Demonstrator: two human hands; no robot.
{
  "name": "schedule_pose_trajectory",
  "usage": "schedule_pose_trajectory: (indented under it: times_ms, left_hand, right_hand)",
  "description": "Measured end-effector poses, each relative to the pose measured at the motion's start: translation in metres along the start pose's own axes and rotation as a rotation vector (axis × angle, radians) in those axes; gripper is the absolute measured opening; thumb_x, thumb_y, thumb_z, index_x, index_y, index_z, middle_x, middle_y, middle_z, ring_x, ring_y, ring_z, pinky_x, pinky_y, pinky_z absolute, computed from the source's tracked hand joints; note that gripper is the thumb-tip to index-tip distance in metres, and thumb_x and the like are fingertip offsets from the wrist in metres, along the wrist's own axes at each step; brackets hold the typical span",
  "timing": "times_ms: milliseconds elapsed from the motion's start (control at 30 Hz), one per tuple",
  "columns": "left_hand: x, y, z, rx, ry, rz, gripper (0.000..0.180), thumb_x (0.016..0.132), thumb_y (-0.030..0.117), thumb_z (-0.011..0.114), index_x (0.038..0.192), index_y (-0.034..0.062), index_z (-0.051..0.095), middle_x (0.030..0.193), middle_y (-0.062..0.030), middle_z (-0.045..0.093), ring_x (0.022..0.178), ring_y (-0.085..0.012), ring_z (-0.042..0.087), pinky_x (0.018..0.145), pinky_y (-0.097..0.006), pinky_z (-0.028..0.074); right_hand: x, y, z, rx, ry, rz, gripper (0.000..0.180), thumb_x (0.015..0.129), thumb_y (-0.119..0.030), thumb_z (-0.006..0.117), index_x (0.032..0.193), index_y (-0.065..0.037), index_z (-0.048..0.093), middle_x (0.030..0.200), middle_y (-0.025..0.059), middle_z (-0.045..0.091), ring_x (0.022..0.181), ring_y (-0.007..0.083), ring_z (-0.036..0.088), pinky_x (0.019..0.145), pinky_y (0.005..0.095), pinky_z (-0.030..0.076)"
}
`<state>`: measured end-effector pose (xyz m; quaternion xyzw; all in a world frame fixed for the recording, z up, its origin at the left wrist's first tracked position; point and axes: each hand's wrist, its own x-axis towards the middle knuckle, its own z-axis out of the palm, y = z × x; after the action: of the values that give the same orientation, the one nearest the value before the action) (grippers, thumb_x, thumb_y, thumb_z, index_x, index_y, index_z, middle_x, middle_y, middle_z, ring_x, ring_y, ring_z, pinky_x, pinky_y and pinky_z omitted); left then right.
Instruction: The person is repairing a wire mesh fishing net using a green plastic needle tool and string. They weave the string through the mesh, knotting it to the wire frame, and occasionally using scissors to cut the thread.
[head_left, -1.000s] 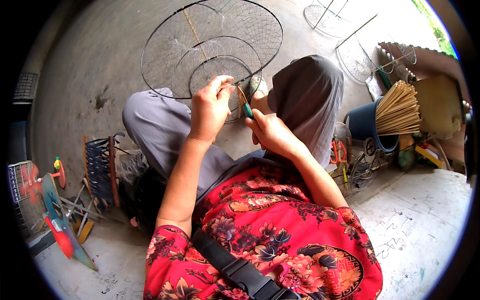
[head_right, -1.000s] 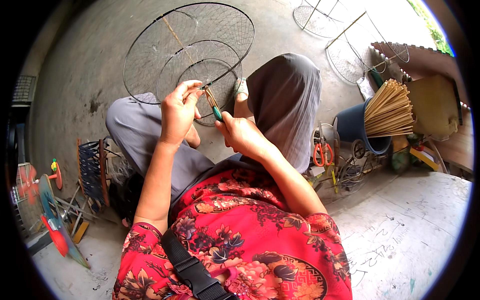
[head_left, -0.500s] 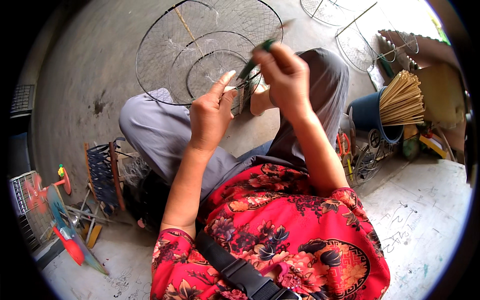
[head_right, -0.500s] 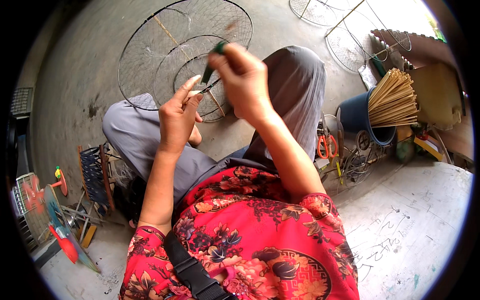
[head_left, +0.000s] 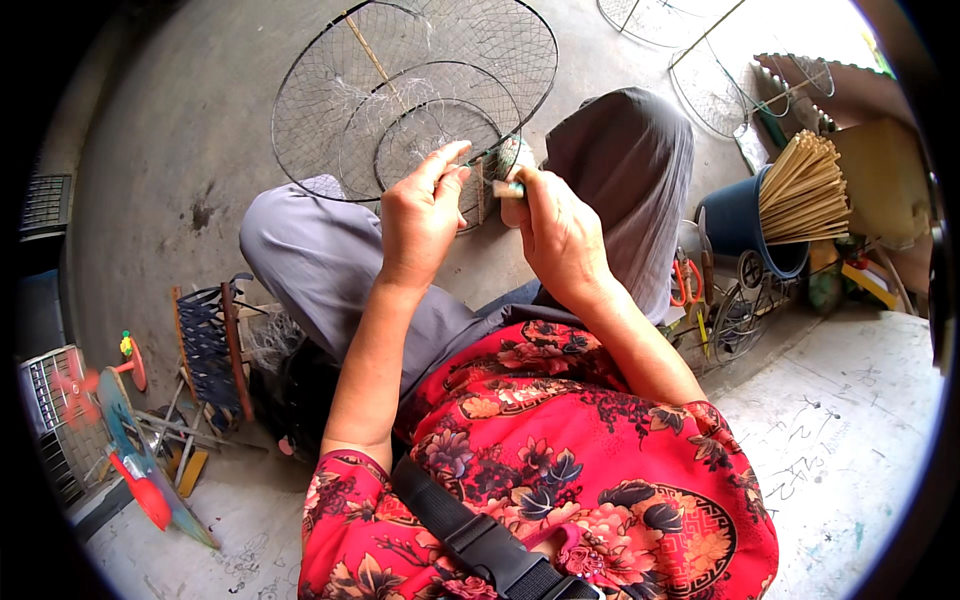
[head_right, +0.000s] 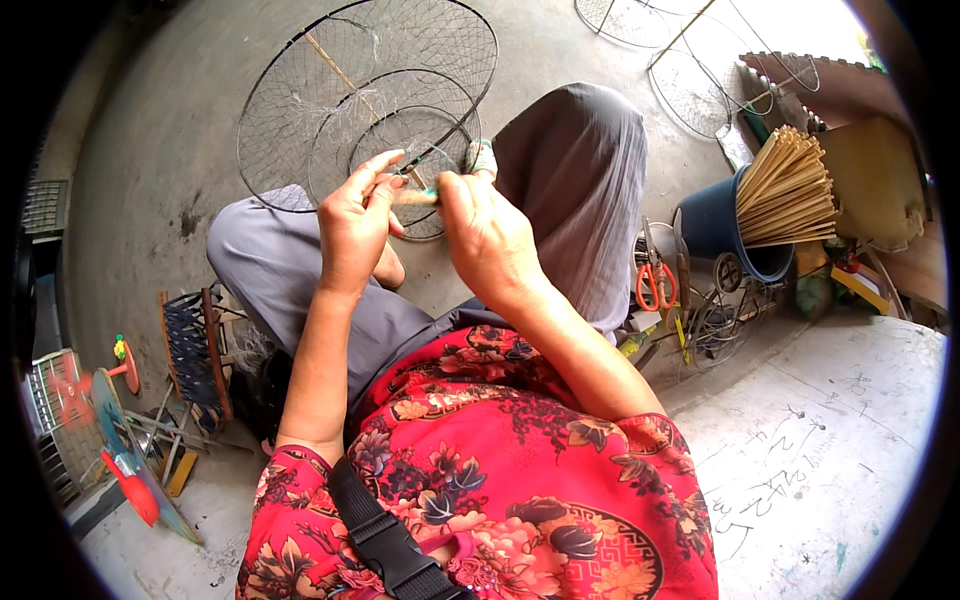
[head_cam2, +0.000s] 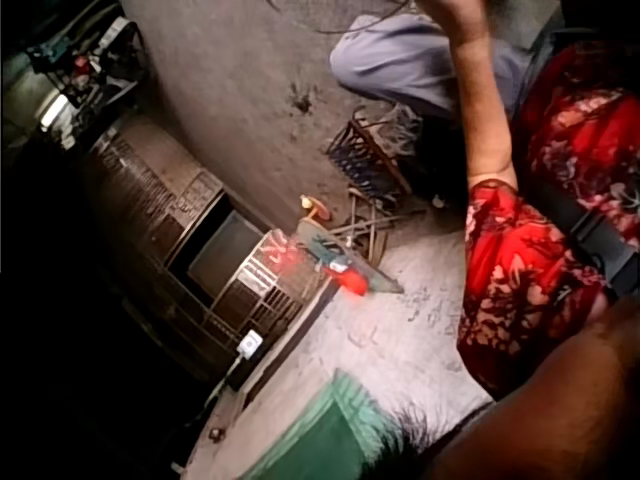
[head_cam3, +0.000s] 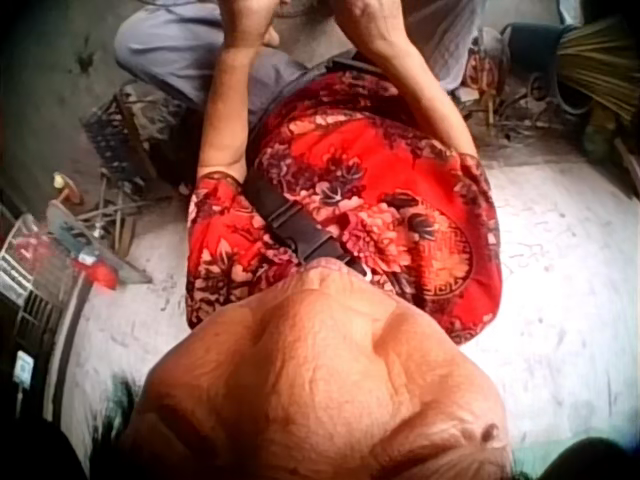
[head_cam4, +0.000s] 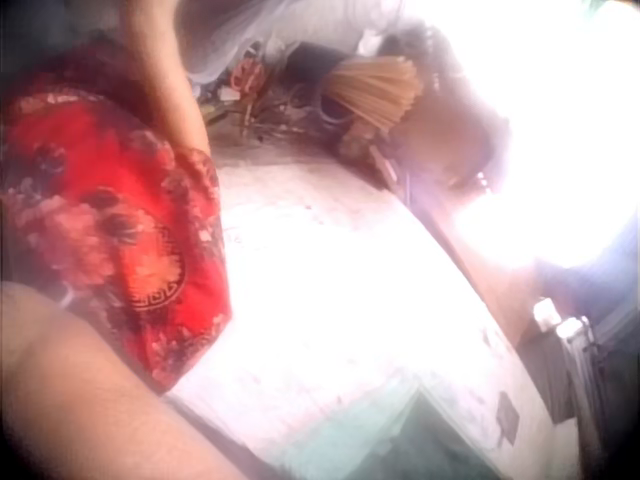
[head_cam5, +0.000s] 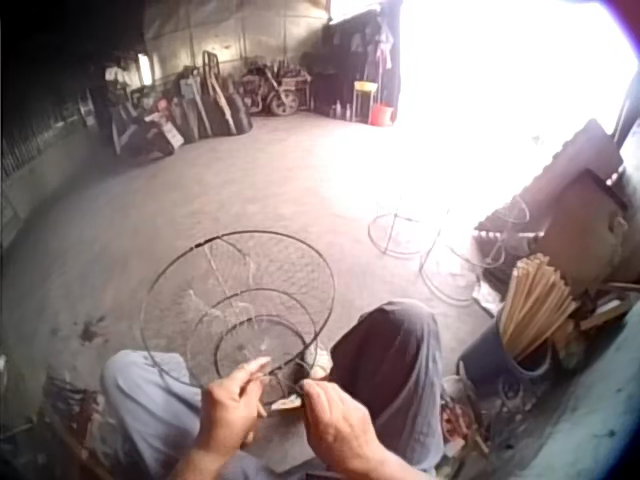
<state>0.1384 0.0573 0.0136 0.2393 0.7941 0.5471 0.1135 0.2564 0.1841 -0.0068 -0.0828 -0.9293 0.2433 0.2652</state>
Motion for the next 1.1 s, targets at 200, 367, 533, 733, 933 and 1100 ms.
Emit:
schedule_pose_trajectory:
  times_ms: [200, 367, 533, 733, 933, 1100]
  left_hand:
    - [0.006, -0.008, 0.006, 0.155, 0.088, 0.371, 0.022, 0.091, 0.004, 0.067, 0.112, 0.0071, 0.072, 0.096, -0.0133, 0.074, 0.075, -0.0226, 0.072, 0.066, -0.032, 0.055]
    - [0.017, -0.021, 0.005, 0.076, 0.140, 0.071, 0.014, 0.097, 0.007, 0.061, 0.107, 0.0058, 0.070, 0.079, -0.0053, 0.071, 0.047, -0.0108, 0.057, 0.044, -0.028, 0.045]
    - [0.024, 0.000, 0.009, -0.051, 0.034, -0.038, 0.013, 0.097, 0.005, 0.060, 0.105, 0.0026, 0.069, 0.081, -0.0049, 0.070, 0.047, -0.0086, 0.055, 0.042, -0.027, 0.043]
    - [-0.044, 0.048, 0.001, -0.084, -0.099, 0.313, 0.050, 0.092, 0.001, 0.067, 0.140, -0.0009, 0.052, 0.134, -0.0113, 0.059, 0.099, -0.0142, 0.063, 0.077, -0.028, 0.054]
    - [-0.076, 0.058, 0.019, -0.489, -0.674, 0.079, 0.028, 0.103, 0.029, 0.058, 0.102, 0.0013, 0.060, 0.069, -0.0023, 0.052, 0.058, -0.0094, 0.045, 0.066, -0.029, 0.039]
    - [-0.050, 0.099, -0.064, -0.821, -0.277, 0.375, 0.025, 0.105, 0.032, 0.052, 0.095, 0.0086, 0.053, 0.071, 0.0027, 0.042, 0.053, -0.0077, 0.038, 0.070, -0.031, 0.035]
  right_hand:
    - [0.014, -0.026, -0.020, 0.410, -0.245, -0.381, 0.027, 0.078, -0.006, 0.067, 0.103, -0.003, 0.058, 0.106, 0.0147, 0.056, 0.101, 0.0323, 0.058, 0.087, 0.0404, 0.049]
    - [0.000, -0.031, -0.079, 0.829, -0.099, -0.263, 0.007, 0.087, -0.006, 0.063, 0.094, -0.003, 0.060, 0.106, 0.0122, 0.059, 0.096, 0.0322, 0.057, 0.085, 0.0421, 0.045]
    - [-0.040, -0.042, -0.127, 2.254, -0.776, -0.077, 0.040, 0.105, -0.028, 0.053, 0.072, -0.006, 0.046, 0.058, 0.0046, 0.047, 0.055, 0.0182, 0.048, 0.058, 0.0371, 0.041]
    - [-0.023, -0.021, -0.083, 0.305, 0.167, 0.047, 0.028, 0.087, -0.010, 0.063, 0.115, -0.009, 0.066, 0.125, 0.0160, 0.058, 0.118, 0.0350, 0.054, 0.102, 0.0456, 0.038]
    - [-0.053, 0.015, -0.073, 0.359, 0.112, 0.005, 0.040, 0.091, -0.021, 0.067, 0.128, -0.006, 0.062, 0.131, 0.0155, 0.055, 0.122, 0.0340, 0.052, 0.105, 0.0411, 0.040]
    - [-0.130, 0.178, -0.077, -0.355, 0.046, 0.692, 0.047, 0.089, -0.013, 0.068, 0.131, -0.001, 0.051, 0.109, 0.0249, 0.067, 0.097, 0.0382, 0.068, 0.086, 0.0466, 0.054]
